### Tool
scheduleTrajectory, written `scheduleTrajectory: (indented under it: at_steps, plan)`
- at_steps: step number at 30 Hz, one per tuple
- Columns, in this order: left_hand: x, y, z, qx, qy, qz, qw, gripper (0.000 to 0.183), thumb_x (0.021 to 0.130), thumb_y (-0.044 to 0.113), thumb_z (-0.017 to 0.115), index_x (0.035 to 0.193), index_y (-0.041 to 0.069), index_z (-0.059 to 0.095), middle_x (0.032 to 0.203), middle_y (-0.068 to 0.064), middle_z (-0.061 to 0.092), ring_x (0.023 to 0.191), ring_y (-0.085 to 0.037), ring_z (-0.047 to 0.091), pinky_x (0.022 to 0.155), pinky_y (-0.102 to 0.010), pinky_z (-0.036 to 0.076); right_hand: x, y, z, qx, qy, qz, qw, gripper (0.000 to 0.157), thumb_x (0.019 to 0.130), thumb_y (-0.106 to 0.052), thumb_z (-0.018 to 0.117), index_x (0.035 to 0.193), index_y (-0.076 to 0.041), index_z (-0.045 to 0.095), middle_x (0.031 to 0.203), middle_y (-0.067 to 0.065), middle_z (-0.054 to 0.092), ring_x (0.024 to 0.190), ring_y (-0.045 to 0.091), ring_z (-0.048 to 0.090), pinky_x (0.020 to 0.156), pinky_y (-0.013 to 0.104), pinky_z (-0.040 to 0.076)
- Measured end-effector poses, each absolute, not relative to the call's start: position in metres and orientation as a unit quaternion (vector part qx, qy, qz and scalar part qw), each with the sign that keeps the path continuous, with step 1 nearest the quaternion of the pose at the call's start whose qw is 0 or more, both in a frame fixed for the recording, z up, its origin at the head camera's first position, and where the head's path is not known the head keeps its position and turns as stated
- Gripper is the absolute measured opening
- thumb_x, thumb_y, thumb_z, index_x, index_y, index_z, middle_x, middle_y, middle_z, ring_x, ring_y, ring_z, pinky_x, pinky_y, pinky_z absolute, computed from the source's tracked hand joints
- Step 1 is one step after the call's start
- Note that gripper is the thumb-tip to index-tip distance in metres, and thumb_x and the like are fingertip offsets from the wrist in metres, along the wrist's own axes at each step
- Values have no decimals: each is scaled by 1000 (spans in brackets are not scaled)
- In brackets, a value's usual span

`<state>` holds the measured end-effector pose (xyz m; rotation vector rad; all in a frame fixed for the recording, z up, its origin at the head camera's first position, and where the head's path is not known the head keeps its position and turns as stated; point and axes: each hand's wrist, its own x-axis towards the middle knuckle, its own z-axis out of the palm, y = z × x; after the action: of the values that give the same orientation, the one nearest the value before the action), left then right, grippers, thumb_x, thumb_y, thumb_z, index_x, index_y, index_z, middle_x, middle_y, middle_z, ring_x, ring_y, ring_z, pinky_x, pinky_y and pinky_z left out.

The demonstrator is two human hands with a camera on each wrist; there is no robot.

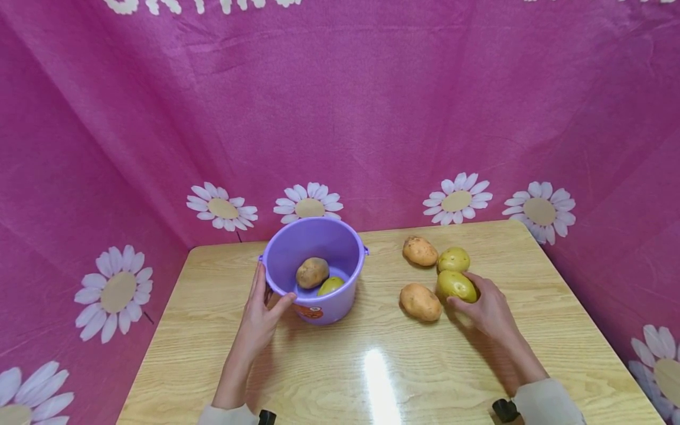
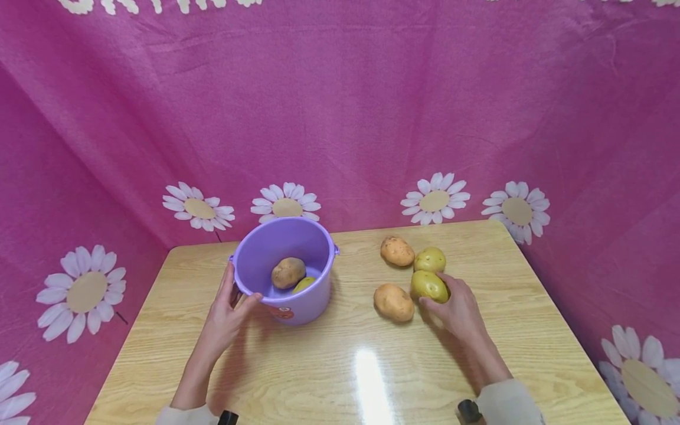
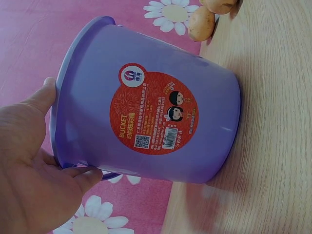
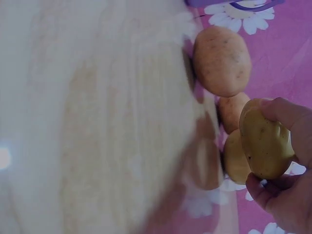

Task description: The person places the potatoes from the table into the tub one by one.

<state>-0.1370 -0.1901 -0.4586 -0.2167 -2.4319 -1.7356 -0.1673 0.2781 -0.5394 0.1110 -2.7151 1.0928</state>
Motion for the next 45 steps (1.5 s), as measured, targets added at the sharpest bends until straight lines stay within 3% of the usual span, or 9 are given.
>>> scheduleTrajectory:
  at_steps: [14,17,23,34,39,45]
  plan:
    - [-137,-189,-457,-73,-810,-578,71,94,99,10,70,163,-3,3,171,-22,1,150,-47,27,124,-45,24,-168,274,-489,17,-913,381,144,71,87,-25,86,140,10,54,127,32,59,110,44,57,88,57,51]
    - [-137,-190,-458,-70,-810,-578,71,94,99,10,71,163,-3,3,171,-22,1,150,-46,27,124,-45,24,-169,274,-479,16,-913,378,155,71,86,-25,87,139,9,55,125,31,60,107,43,57,85,53,52]
    - [-137,-190,-459,-71,-809,-580,72,94,99,9,70,163,-3,3,171,-22,1,150,-46,26,124,-45,23,-173,276,-461,9,-913,367,176,70,86,-25,87,139,8,57,123,30,62,99,39,59,72,31,49]
    - [-139,-191,-459,-65,-805,-586,64,96,99,9,71,164,-1,1,172,-17,0,151,-43,26,125,-41,22,-177,280,-434,5,-908,365,207,67,85,-23,87,138,6,58,120,27,65,96,35,59,69,21,43]
    - [-139,-191,-459,-63,-806,-585,61,96,99,9,70,164,-1,0,172,-18,-1,151,-43,25,125,-41,22,-178,279,-421,9,-903,368,222,64,85,-21,88,138,3,60,120,24,65,98,32,57,71,22,42]
    - [-139,-191,-460,-66,-806,-584,65,96,99,9,71,164,0,1,172,-17,0,151,-44,26,125,-41,22,-179,279,-412,7,-900,366,235,66,83,-21,89,136,4,61,123,25,63,101,35,55,75,33,41]
